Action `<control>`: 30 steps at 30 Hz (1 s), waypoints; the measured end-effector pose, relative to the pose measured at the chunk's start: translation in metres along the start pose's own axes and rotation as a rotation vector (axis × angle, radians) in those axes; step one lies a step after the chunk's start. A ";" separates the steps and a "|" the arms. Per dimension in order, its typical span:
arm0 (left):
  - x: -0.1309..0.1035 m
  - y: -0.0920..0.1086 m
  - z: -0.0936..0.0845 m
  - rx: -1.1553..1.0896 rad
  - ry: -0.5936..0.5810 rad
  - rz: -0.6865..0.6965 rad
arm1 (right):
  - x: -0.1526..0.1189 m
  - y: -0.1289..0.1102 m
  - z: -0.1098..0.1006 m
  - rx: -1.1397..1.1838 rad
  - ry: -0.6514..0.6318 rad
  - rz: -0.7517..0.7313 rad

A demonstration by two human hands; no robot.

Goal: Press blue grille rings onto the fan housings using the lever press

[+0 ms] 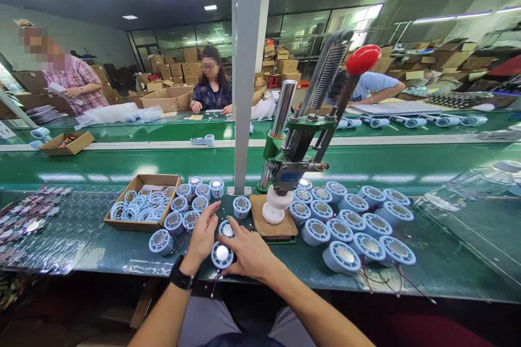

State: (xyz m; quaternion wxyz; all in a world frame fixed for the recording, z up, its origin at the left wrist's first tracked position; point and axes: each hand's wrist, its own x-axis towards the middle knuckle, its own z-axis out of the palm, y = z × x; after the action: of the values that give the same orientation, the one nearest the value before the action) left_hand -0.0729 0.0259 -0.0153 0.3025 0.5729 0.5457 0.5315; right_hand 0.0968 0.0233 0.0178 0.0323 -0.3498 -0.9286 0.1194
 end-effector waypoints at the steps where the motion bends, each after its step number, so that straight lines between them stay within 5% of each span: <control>1: 0.013 0.008 0.002 0.081 -0.075 0.060 | -0.003 0.001 0.000 -0.012 -0.001 -0.023; 5: 0.059 0.027 0.022 0.458 -0.407 0.260 | -0.015 0.004 0.000 -0.031 -0.015 -0.087; 8: 0.072 0.026 0.038 0.588 -0.485 0.308 | -0.027 0.008 0.002 -0.026 -0.009 -0.068; 11: 0.068 0.023 0.045 0.613 -0.346 0.286 | -0.039 0.013 0.007 -0.014 0.046 -0.061; 17: 0.062 0.046 0.026 0.667 0.177 0.307 | -0.056 0.019 0.018 0.048 0.157 0.000; 20: 0.057 0.055 0.009 0.698 0.193 0.320 | -0.076 0.019 0.013 0.123 0.264 0.103; 25: 0.031 0.026 0.005 0.787 -0.278 0.255 | -0.141 0.063 -0.043 0.060 0.678 0.560; 27: 0.020 0.011 0.010 0.807 -0.322 0.220 | -0.174 0.107 -0.070 -0.052 0.766 0.869; 30: 0.010 -0.001 0.017 0.796 -0.299 0.174 | -0.223 0.182 -0.091 -0.185 0.688 1.252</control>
State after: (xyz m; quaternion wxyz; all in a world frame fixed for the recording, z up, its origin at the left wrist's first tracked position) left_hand -0.0592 0.0399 -0.0179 0.0877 0.7595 0.6079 0.2142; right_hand 0.3947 0.0268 0.0673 0.2189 -0.8356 -0.4974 -0.0805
